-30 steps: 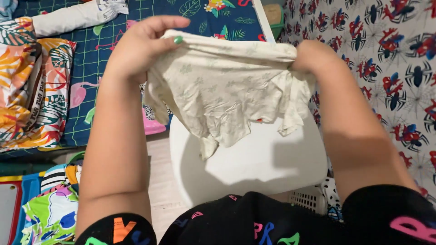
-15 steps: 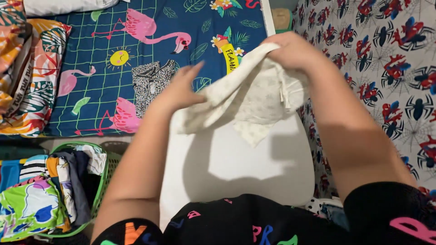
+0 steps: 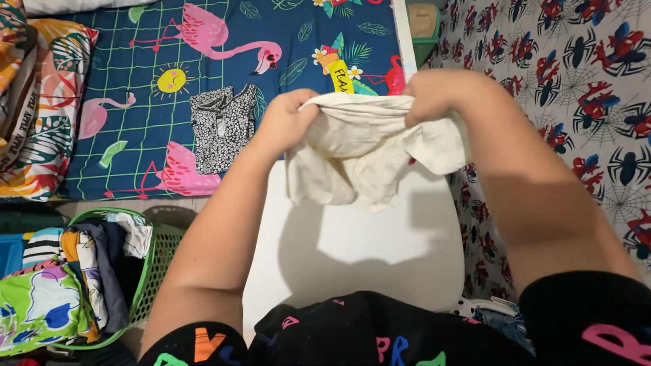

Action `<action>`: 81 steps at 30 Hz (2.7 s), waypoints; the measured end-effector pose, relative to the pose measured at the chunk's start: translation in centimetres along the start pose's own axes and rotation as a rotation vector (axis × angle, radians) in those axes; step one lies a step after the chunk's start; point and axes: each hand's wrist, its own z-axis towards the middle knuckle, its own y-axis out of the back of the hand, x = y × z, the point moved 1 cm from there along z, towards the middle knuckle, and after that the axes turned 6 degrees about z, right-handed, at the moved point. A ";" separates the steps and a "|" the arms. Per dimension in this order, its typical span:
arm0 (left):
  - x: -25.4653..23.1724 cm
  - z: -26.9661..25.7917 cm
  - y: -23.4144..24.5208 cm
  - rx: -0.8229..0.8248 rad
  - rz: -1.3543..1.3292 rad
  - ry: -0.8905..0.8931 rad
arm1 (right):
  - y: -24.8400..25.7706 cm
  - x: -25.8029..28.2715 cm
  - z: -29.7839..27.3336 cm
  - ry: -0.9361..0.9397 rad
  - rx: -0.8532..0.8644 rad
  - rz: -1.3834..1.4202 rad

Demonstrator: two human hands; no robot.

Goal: Folding various items of clothing on a white table.

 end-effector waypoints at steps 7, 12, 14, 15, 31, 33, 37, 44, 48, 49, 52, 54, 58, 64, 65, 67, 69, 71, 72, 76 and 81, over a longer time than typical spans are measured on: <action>5.9 -0.9 0.6 -0.148 0.009 0.175 | -5.5 -8.2 3.9 -0.087 0.052 0.870; -0.4 -2.9 -2.9 -0.374 0.577 -0.081 | -9.4 -3.7 5.3 -0.159 0.061 1.713; -2.8 -4.4 -6.0 -0.272 0.501 -0.460 | -11.3 -3.2 7.4 0.040 0.276 1.994; -4.1 -5.0 -6.4 -0.269 0.499 -0.461 | -11.5 -2.6 6.7 0.037 0.274 1.997; -5.6 -0.7 -5.7 0.053 -0.095 0.190 | -16.2 2.5 -1.5 0.467 0.177 2.077; -5.6 -0.5 -5.7 0.033 -0.155 0.260 | -16.9 4.0 -2.6 0.448 -0.097 1.799; -6.5 -0.3 -4.5 -0.060 -0.116 -0.106 | -16.7 5.6 -4.1 0.410 -0.598 0.881; -4.6 -0.1 2.5 -0.232 -0.208 0.108 | -21.4 -9.4 -1.4 -0.114 -0.169 0.809; -3.9 -2.4 4.1 -0.228 -0.176 0.057 | -15.9 -11.5 -5.9 -0.237 -0.213 0.882; -3.6 -2.9 4.0 -0.191 -0.083 0.101 | -14.4 -11.6 -7.2 -0.292 -0.265 0.968; -3.6 -4.6 2.9 -0.104 0.131 0.182 | -10.9 -13.6 -8.5 -0.317 -0.401 1.170; -3.2 -5.8 1.4 -0.054 0.253 0.220 | -9.0 -14.1 -8.7 -0.282 -0.483 1.286; -0.8 -8.1 -4.2 0.451 0.080 0.215 | -4.7 -12.9 -8.0 -0.160 -0.780 1.440; 4.1 -12.6 -11.4 0.487 -0.524 0.557 | -3.9 -9.5 4.5 0.237 -1.035 1.307; 4.8 -13.5 -12.1 0.393 -0.834 0.743 | -4.7 -8.4 7.6 0.327 -1.044 1.197; 6.6 -15.1 -12.5 0.279 -0.955 0.833 | -6.1 -3.2 9.3 0.197 -0.979 1.128; 8.6 -16.7 -12.4 0.154 -1.079 0.921 | -8.3 -0.1 11.5 0.075 -0.906 1.054; 10.7 -18.3 -11.8 -0.069 -0.938 0.857 | -11.2 1.0 14.3 0.246 -0.799 1.254; 12.3 -18.9 -11.5 -0.077 -0.939 0.859 | -11.7 1.6 13.9 0.251 -0.792 1.253; 16.2 -20.9 -10.0 -0.210 0.015 0.895 | -13.9 2.9 13.1 0.077 -0.690 0.857; 9.4 -15.6 -8.2 -0.317 0.402 0.360 | -16.1 5.9 13.5 -0.010 -0.463 0.588</action>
